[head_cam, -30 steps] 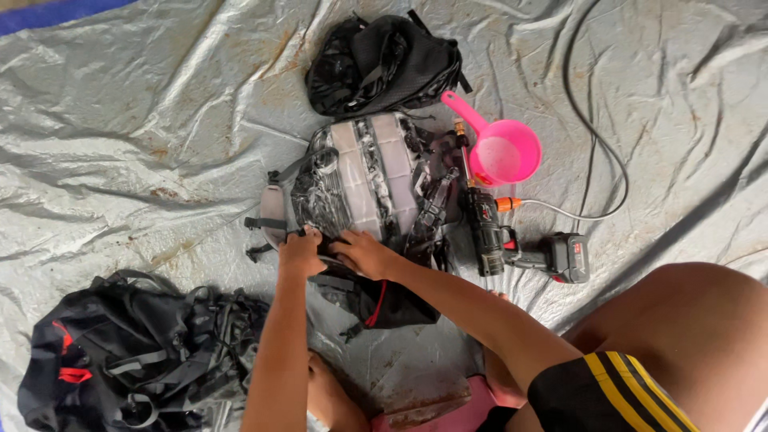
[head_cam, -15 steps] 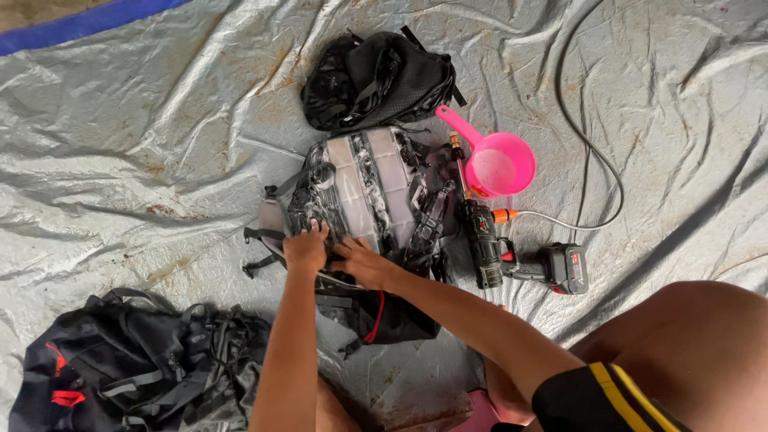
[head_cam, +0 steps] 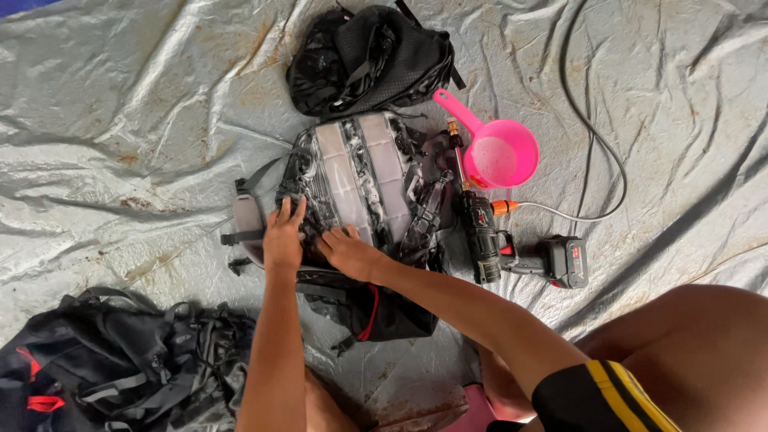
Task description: The person cleans several backpacks by hand using soapy water from a pink scoop and a small electric scrubbing tool.
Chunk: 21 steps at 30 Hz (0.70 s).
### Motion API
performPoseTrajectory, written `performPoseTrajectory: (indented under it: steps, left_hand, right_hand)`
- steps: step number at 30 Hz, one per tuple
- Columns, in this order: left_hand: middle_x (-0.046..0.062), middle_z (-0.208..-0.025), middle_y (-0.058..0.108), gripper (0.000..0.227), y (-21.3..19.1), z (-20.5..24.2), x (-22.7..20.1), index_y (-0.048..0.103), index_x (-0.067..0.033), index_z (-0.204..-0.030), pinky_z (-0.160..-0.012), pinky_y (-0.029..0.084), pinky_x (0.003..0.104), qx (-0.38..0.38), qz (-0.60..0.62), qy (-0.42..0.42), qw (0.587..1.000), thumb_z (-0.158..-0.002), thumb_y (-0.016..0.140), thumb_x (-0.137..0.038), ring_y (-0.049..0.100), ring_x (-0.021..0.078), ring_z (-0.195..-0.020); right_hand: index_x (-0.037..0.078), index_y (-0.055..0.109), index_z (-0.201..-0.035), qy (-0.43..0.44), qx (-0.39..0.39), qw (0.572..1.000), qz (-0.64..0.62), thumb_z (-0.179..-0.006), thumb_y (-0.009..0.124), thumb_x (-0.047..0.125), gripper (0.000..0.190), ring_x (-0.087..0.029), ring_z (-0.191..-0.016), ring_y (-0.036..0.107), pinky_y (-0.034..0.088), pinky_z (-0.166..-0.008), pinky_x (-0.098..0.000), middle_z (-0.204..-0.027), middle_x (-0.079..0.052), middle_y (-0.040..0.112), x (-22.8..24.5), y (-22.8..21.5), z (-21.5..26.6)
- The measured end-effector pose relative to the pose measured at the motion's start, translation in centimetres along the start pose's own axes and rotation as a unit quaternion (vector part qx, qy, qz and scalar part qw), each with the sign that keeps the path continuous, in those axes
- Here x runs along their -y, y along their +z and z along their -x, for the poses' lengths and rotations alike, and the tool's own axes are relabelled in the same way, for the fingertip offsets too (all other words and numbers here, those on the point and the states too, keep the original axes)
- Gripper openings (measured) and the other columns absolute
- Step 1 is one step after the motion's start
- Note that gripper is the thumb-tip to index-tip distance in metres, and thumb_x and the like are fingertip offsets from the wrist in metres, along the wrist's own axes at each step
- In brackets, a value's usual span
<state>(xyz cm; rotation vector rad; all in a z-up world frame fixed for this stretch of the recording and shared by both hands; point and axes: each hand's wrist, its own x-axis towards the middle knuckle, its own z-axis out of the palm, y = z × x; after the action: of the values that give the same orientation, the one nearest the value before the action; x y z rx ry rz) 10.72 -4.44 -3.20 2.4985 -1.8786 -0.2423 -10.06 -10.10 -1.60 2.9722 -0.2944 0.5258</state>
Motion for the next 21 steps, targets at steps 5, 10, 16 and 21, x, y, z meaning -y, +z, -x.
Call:
performPoseTrajectory:
  steps: [5, 10, 16, 21]
  left_hand:
    - [-0.001, -0.17, 0.044, 0.092, 0.6, -1.4, 0.6, 0.035, -0.0382, -0.177, -0.098, 0.066, 0.036, 0.032, -0.148, 0.024, 0.988, -0.099, 0.084, -0.041, 0.049, 0.0239, -0.146]
    - [-0.009, -0.16, 0.049, 0.079, 1.2, -1.6, 1.2, 0.045, -0.043, -0.169, -0.094, 0.059, 0.031, 0.029, -0.23, 0.031, 0.972, -0.101, 0.083, -0.04, 0.046, 0.0174, -0.137]
    - [-0.005, -0.175, 0.032, 0.119, 1.7, -1.2, 1.1, 0.017, -0.0433, -0.181, -0.113, 0.038, 0.051, 0.074, -0.269, 0.029, 0.96, -0.089, 0.091, -0.049, 0.032, 0.0277, -0.149]
    - [0.001, -0.18, 0.026, 0.11, 1.6, -0.7, 0.5, 0.017, -0.0377, -0.181, -0.127, 0.027, 0.057, 0.049, -0.225, 0.027, 0.973, -0.098, 0.088, -0.039, 0.017, 0.033, -0.169]
  right_hand:
    - [0.003, 0.067, -0.123, -0.042, 0.059, 0.996, -0.045, -0.105, 0.07, 0.002, 0.019, -0.031, -0.107, 0.057, 0.044, -0.094, -0.0505, -0.123, -0.016, 0.062, -0.2, -2.2, 0.7]
    - [0.001, 0.064, -0.132, -0.059, 0.057, 0.996, 0.017, -0.106, 0.072, 0.003, 0.027, -0.032, -0.107, 0.058, 0.049, -0.094, -0.0523, -0.121, -0.02, 0.061, -3.7, 1.1, -1.5]
    - [0.008, 0.069, -0.12, -0.049, -0.009, 0.984, -0.173, -0.113, 0.061, 0.011, 0.011, -0.027, -0.101, 0.044, 0.031, -0.081, -0.0453, -0.127, -0.015, 0.05, 1.0, 0.7, 0.7]
    - [0.01, 0.055, -0.154, -0.139, 0.086, 0.953, -0.255, -0.104, 0.064, 0.022, 0.053, -0.044, -0.12, 0.058, 0.042, -0.086, -0.055, -0.143, -0.025, 0.056, 0.2, 1.3, 4.6]
